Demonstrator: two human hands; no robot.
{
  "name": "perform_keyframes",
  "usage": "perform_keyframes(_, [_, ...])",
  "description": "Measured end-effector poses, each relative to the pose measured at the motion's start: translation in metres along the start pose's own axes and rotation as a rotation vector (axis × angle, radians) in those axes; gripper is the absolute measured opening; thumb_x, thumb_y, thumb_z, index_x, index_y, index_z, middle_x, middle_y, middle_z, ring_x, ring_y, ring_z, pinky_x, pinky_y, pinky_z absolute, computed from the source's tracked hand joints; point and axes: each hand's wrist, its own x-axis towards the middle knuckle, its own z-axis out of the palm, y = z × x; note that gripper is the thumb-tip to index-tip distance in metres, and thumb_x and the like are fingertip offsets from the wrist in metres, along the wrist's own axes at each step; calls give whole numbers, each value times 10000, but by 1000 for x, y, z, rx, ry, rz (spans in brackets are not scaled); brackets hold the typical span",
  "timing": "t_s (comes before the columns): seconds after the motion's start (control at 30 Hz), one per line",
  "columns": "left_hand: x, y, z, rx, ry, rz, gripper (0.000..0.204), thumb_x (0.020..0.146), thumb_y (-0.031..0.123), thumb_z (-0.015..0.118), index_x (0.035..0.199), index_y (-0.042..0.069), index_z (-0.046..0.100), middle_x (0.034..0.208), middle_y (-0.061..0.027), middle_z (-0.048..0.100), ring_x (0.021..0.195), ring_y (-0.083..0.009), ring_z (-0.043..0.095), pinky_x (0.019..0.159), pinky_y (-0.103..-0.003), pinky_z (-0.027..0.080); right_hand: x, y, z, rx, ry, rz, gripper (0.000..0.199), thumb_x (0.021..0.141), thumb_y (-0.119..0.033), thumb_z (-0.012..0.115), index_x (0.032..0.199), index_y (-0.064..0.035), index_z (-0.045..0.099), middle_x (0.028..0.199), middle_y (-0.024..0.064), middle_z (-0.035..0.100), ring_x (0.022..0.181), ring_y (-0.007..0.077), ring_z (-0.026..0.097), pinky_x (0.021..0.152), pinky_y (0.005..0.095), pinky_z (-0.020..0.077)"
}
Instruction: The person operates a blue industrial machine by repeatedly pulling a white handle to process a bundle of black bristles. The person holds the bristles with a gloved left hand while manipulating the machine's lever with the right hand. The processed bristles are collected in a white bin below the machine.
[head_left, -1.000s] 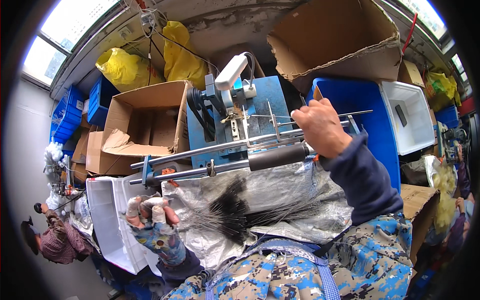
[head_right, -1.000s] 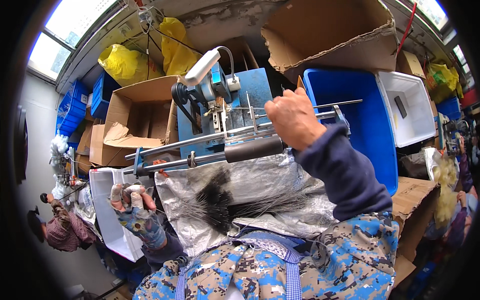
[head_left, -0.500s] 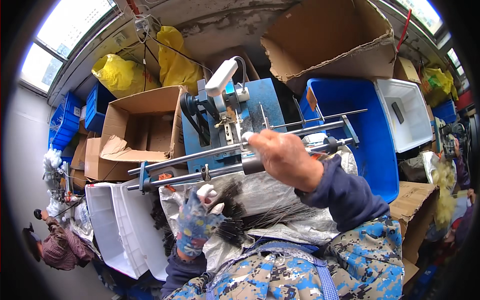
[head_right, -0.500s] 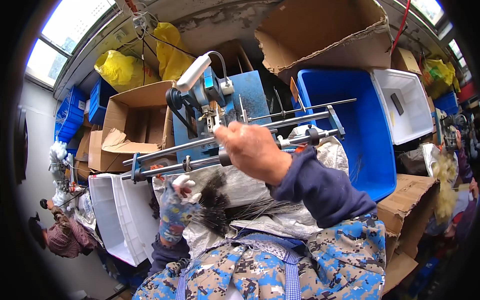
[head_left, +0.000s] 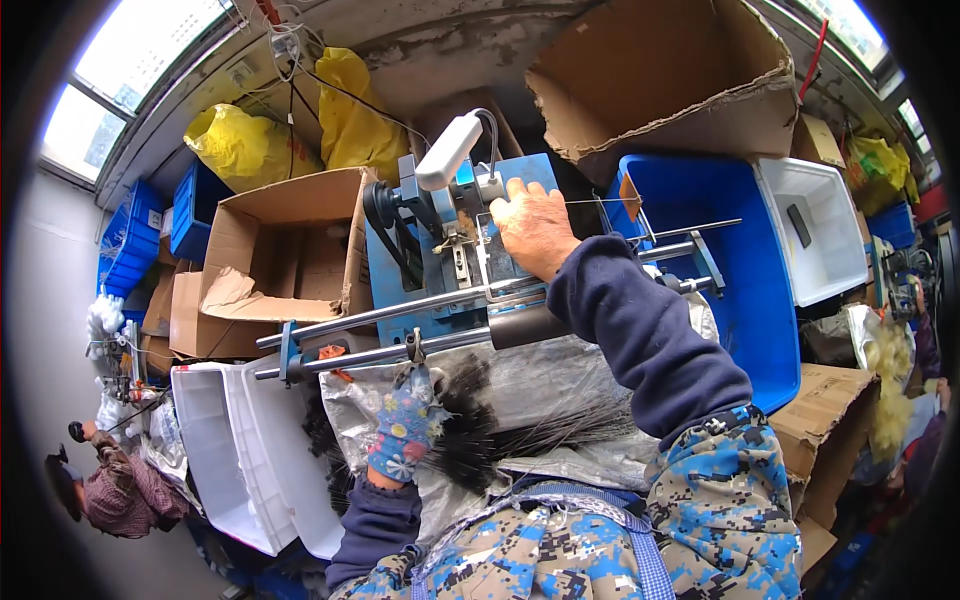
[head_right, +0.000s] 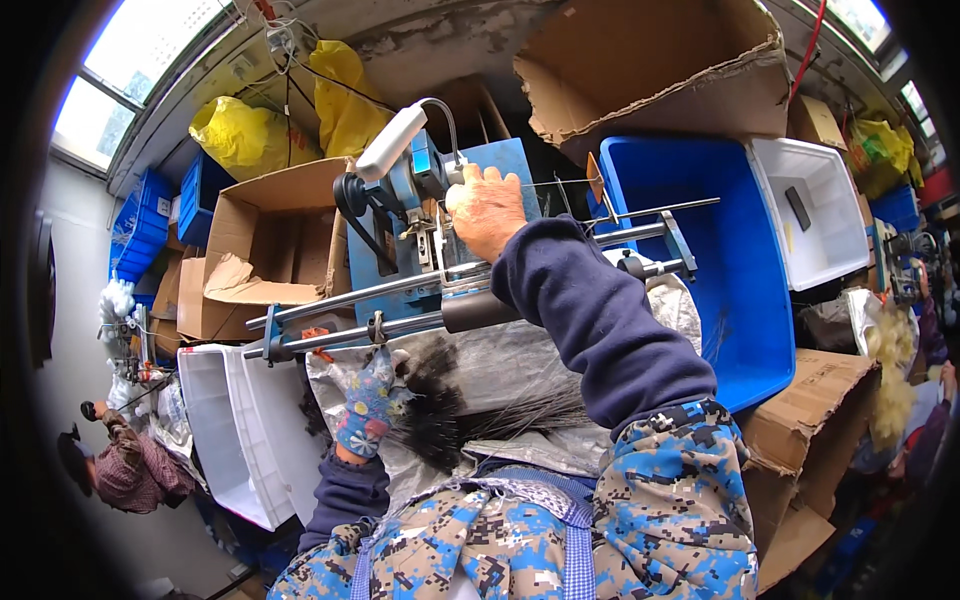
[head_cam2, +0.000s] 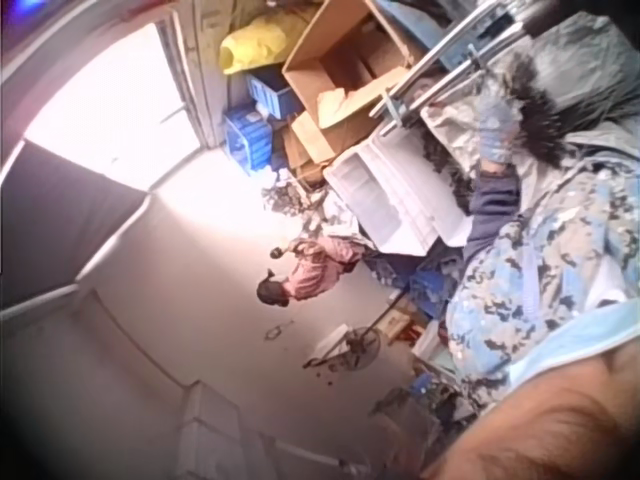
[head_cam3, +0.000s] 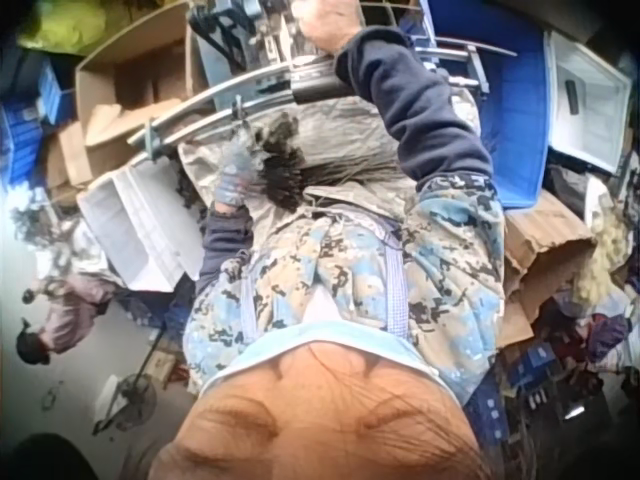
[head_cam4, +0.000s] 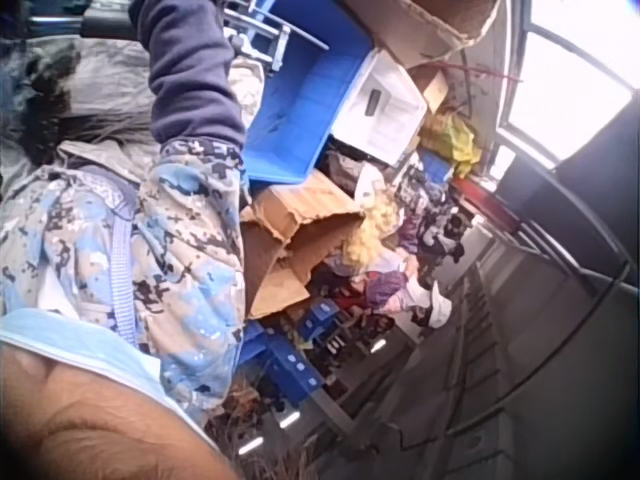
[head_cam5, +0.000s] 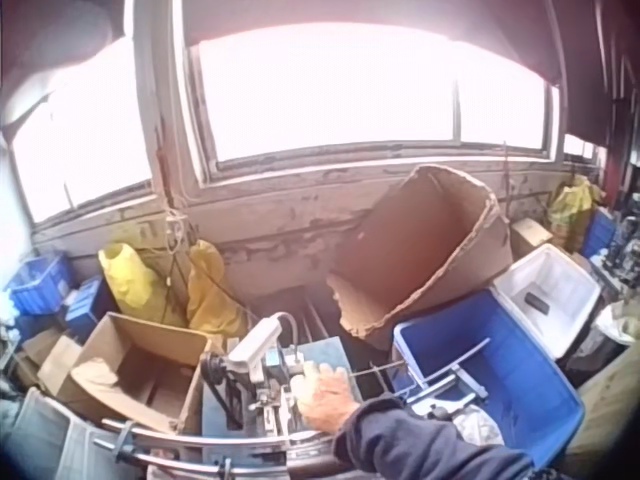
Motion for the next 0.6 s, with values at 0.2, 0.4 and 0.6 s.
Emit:
perform_keyframes(0.2, [-14, 6, 1, 102, 421, 302, 489, 632, 17, 661, 1105, 58, 544, 938, -167, 610, 867, -385, 570, 754, -419, 464, -2, 0, -8, 5, 3, -73, 129, 743, -130, 540, 845, -83, 604, 914, 103, 566, 856, 263, 551, 697, 398, 425])
perform_keyframes(0.4, [-16, 60, -37, 45, 414, 379, 337, 667, -6, 660, 993, 62, 606, 907, -126, 629, 787, -328, 601, 706, -359, 481, -4, 1, -3, -22, 62, -52, 118, 747, -134, 537, 836, -87, 599, 894, 87, 569, 848, 260, 549, 696, 400, 423])
perform_keyframes(0.6, [-22, 90, -52, -144, 542, 364, 273, 728, -48, 645, 983, 39, 603, 828, -91, 657, 749, -221, 642, 677, -287, 489, -1, 2, 1, 32, 14, -36, 139, 766, -122, 518, 863, -88, 611, 901, 87, 586, 862, 272, 550, 707, 408, 411])
